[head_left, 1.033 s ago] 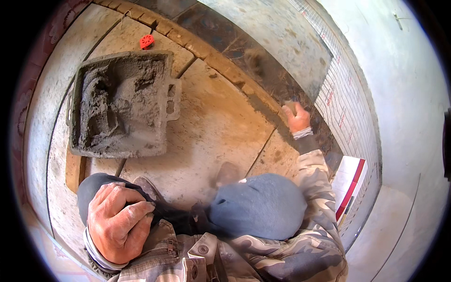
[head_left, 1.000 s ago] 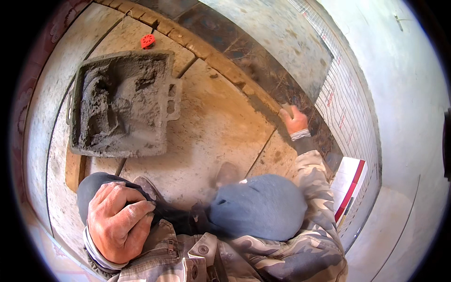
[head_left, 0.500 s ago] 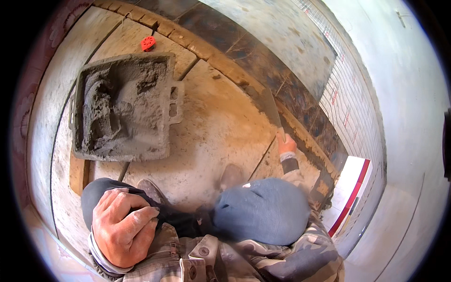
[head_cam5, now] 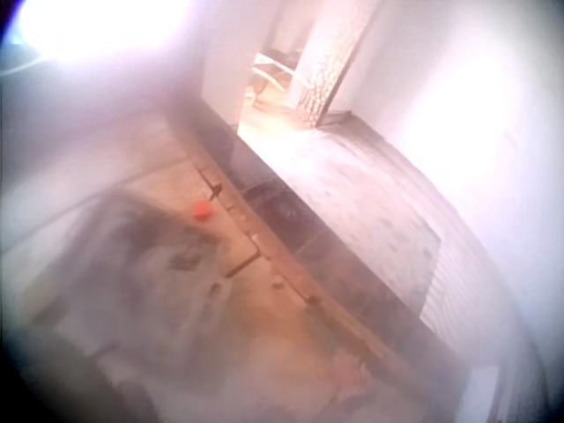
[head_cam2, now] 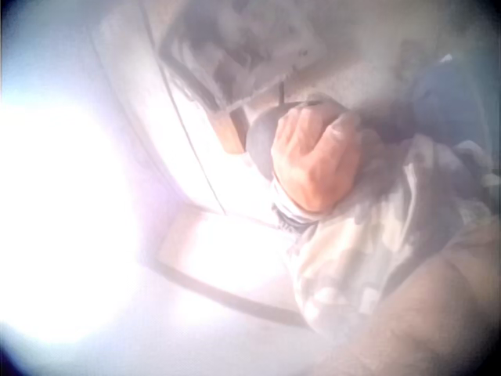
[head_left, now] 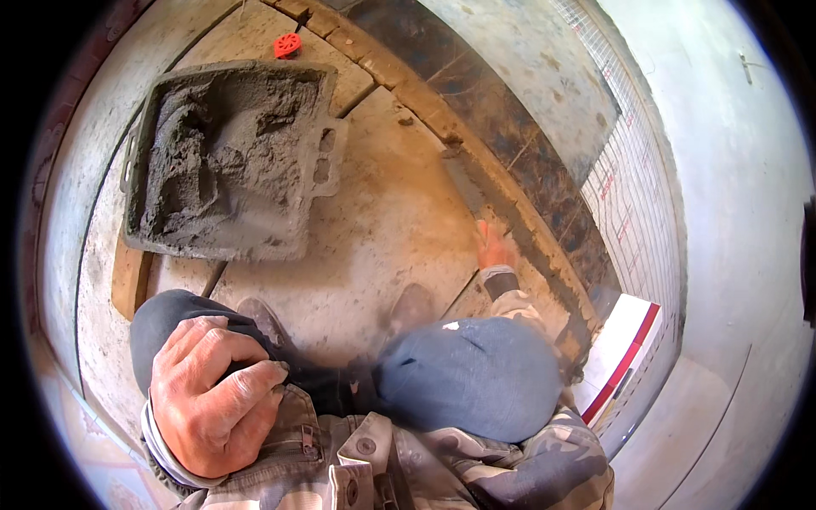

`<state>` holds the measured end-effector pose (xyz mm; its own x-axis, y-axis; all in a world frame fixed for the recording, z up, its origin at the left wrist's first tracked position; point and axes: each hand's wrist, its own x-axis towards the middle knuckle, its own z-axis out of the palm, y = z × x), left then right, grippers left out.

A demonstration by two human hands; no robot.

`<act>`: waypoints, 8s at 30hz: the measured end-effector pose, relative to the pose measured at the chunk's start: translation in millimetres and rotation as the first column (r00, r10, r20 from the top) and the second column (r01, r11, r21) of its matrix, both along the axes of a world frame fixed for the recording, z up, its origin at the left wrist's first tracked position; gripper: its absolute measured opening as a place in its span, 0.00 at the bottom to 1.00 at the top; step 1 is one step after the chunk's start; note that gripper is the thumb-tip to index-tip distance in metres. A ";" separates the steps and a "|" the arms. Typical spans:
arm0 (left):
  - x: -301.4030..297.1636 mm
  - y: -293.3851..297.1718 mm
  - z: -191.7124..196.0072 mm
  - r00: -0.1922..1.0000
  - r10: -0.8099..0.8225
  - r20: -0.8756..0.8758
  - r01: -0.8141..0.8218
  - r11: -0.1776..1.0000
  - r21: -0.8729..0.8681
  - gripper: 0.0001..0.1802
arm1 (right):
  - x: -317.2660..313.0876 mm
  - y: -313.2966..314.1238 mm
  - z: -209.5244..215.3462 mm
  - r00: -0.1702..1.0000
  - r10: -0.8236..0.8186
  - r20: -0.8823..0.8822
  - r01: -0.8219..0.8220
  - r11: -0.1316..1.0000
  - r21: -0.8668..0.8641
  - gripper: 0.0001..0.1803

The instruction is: The person scoops cement from a tray using a trowel and applies it to the floor, smoothing it into the gaps between tiles. The person repeatedly scoops and spreads the cement to fill the floor area.

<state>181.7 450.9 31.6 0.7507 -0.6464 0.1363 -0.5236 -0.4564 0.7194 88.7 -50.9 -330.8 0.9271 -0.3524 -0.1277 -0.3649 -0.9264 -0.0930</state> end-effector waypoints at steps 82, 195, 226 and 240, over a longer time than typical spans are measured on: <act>-17.5 34.9 9.1 0.998 -0.044 -0.046 0.039 0.993 -0.111 0.16 | 103.0 -17.0 81.6 0.990 -0.018 0.141 0.017 1.000 0.010 0.24; 27.3 11.4 -6.2 0.835 -0.516 -0.190 0.485 0.854 -0.188 0.16 | -109.6 77.6 35.8 0.675 -0.680 0.285 0.589 0.730 0.346 0.25; 13.6 45.2 8.1 0.712 -0.670 -0.208 0.596 0.734 -0.325 0.19 | -71.8 152.8 -28.9 0.440 -0.867 0.235 0.741 0.498 0.449 0.30; -31.5 -25.2 19.2 0.930 -0.309 -0.198 0.336 0.934 0.120 0.07 | -112.9 126.4 -41.5 0.464 -0.866 0.186 0.526 0.438 0.729 0.24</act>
<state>150.2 425.6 50.8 0.5014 -0.8602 -0.0931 -0.5341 -0.3924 0.7489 -24.1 75.5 -372.3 0.3354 -0.9269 -0.1685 -0.5905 -0.0675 -0.8042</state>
